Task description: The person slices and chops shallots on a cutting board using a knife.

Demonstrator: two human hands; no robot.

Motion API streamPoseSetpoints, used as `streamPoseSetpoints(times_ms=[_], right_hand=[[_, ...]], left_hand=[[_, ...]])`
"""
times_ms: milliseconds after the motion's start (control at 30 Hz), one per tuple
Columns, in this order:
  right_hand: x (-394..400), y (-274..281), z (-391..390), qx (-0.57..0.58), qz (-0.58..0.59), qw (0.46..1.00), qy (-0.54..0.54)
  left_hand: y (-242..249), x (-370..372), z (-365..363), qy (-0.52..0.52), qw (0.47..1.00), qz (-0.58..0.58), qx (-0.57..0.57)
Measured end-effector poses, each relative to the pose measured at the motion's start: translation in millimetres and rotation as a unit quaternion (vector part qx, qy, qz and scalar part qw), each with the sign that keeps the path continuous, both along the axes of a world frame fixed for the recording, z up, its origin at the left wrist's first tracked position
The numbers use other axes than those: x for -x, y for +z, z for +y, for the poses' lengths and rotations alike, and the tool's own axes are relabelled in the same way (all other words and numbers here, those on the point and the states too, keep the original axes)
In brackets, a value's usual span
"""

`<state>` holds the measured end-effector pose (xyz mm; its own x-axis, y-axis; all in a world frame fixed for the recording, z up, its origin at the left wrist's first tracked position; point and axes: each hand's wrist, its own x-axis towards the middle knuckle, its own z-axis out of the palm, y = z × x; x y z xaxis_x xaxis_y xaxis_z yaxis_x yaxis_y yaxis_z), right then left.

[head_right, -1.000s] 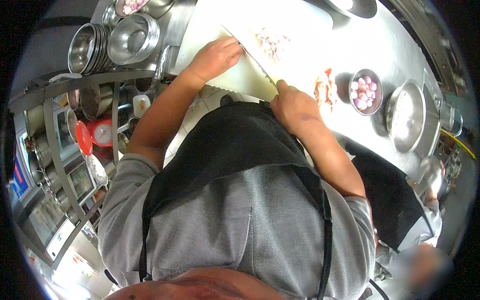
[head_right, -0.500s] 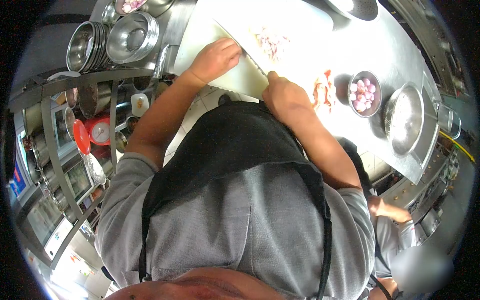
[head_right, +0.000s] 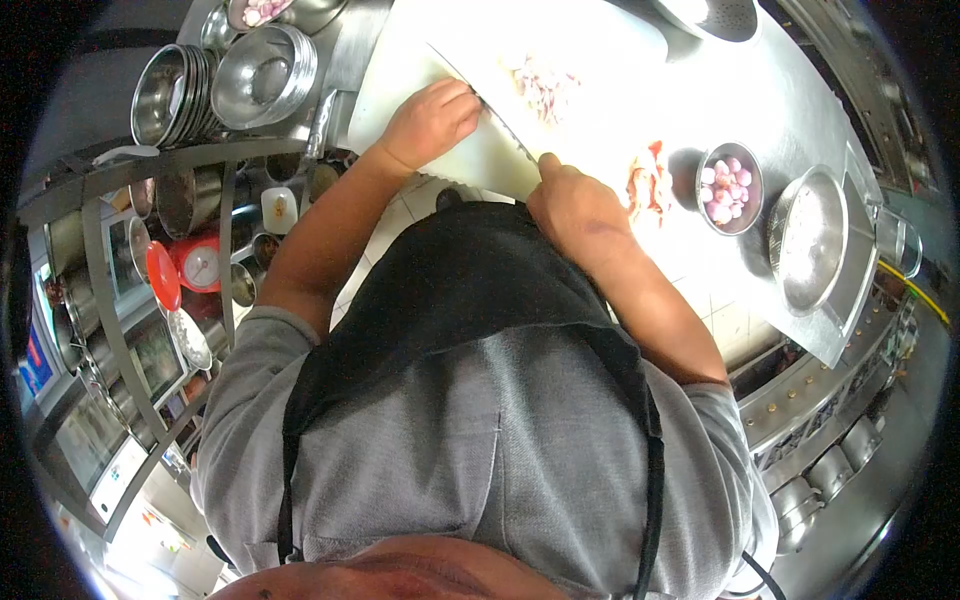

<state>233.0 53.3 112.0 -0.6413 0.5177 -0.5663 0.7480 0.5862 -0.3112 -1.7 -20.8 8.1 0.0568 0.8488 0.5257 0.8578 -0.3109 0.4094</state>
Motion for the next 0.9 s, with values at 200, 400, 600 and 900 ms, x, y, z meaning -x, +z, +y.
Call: streamPoseSetpoints(times_ms=[200, 400, 600, 900], right_hand=[[1, -17, 6, -0.025, 0.079, 0.996, 0.023], [-1, -9, 4, 0.012, 0.026, 1.0, -0.013], [3, 1, 10, 0.024, 0.085, 0.996, -0.005], [10, -17, 14, 0.037, 0.081, 0.996, 0.007]], left_hand=[[-7, 2, -2, -0.004, 1.0, 0.003, 0.002], [-6, 1, -2, 0.001, 1.0, 0.008, 0.008], [-2, 0, -1, 0.0, 1.0, 0.004, -0.002], [0, 1, 1, -0.002, 1.0, 0.003, -0.005]])
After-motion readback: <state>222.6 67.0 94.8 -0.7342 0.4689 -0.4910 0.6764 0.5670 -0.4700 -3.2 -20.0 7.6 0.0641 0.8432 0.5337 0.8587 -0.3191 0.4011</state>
